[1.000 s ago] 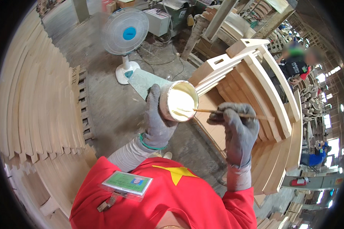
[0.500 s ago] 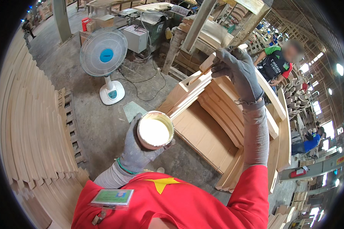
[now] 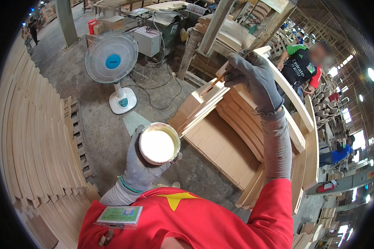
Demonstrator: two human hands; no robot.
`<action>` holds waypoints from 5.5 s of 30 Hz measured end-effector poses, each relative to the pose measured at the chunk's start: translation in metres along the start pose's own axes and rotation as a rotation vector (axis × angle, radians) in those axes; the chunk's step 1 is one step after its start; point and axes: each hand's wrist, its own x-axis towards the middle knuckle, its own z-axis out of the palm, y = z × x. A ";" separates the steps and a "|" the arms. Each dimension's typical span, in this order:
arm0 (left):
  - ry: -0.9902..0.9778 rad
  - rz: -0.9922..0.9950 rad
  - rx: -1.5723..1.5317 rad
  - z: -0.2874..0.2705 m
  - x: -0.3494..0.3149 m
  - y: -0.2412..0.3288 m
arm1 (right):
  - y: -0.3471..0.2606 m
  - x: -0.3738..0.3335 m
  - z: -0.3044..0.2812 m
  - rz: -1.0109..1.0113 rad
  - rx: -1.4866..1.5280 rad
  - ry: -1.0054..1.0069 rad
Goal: The person applies a white finish to wooden chair frames using a brush and a small container of paint. They repeatedly dip the brush, coat edges and surfaces, and stack the finished frames on a nearby pile.
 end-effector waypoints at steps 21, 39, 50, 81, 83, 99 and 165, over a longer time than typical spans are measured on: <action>0.074 0.017 -0.103 -0.004 0.005 0.007 | -0.007 0.008 0.001 -0.136 -0.246 -0.001; 0.065 0.042 -0.268 0.002 0.001 0.013 | 0.006 0.018 -0.015 -0.088 -0.256 -0.256; 0.028 0.081 -0.129 -0.005 -0.002 0.014 | 0.004 0.014 -0.006 -0.088 -0.177 -0.263; 0.063 0.156 -0.145 0.022 -0.004 0.025 | -0.013 -0.016 -0.041 -0.216 -0.100 -0.032; 0.001 0.135 -0.130 0.010 0.000 0.030 | -0.030 -0.044 -0.015 -0.248 -0.073 0.129; -0.685 -0.133 -0.123 0.023 0.006 -0.015 | -0.034 -0.243 0.102 -0.293 0.190 0.512; -0.579 -0.571 0.494 0.130 0.109 -0.227 | -0.065 -0.405 -0.118 0.259 -0.732 1.466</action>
